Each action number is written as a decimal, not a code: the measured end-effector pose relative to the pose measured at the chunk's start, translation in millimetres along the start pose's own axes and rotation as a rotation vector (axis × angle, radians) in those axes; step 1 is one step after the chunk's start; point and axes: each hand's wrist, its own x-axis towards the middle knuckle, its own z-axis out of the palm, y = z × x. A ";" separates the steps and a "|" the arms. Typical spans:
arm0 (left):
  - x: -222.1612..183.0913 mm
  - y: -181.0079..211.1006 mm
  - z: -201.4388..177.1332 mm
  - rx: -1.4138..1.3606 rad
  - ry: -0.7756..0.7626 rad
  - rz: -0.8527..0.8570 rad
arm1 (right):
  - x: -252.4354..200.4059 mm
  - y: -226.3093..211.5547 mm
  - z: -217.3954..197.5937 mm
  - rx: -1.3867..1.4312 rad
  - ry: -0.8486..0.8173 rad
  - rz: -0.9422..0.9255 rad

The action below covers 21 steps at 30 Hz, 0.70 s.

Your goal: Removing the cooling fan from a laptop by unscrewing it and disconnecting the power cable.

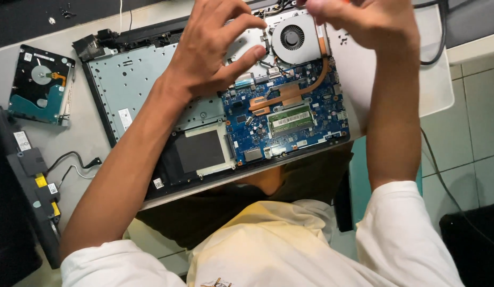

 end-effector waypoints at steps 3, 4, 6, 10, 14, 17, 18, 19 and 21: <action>-0.6 8.5 -4.4 -0.161 0.025 -0.139 | 45.5 -58.7 22.1 0.276 -0.176 -0.109; 1.3 12.9 -2.8 -0.158 0.030 -0.132 | 52.3 -73.3 27.0 0.268 -0.176 -0.113; -1.4 21.2 -3.5 -0.516 0.168 -0.243 | 69.7 -103.5 43.4 0.353 -0.231 -0.163; -0.9 21.1 -32.9 -0.634 0.188 -0.283 | 63.8 -93.6 51.1 0.299 -0.202 -0.128; -29.0 -9.6 -59.5 -0.537 0.162 -0.388 | 57.6 -56.8 46.4 0.160 0.038 -0.278; -33.0 -13.9 -65.7 -0.102 -0.029 -0.485 | 54.8 -30.4 34.5 -0.075 0.167 -0.392; -28.0 -8.0 -66.9 0.130 -0.167 -0.520 | 52.4 -24.0 29.4 -0.162 0.205 -0.397; -23.4 -5.6 -55.9 0.136 -0.157 -0.529 | 52.4 -28.7 30.2 -0.158 0.198 -0.409; -14.0 -1.9 -33.9 0.230 -0.396 -0.511 | 50.7 -39.1 32.2 -0.093 0.284 -0.294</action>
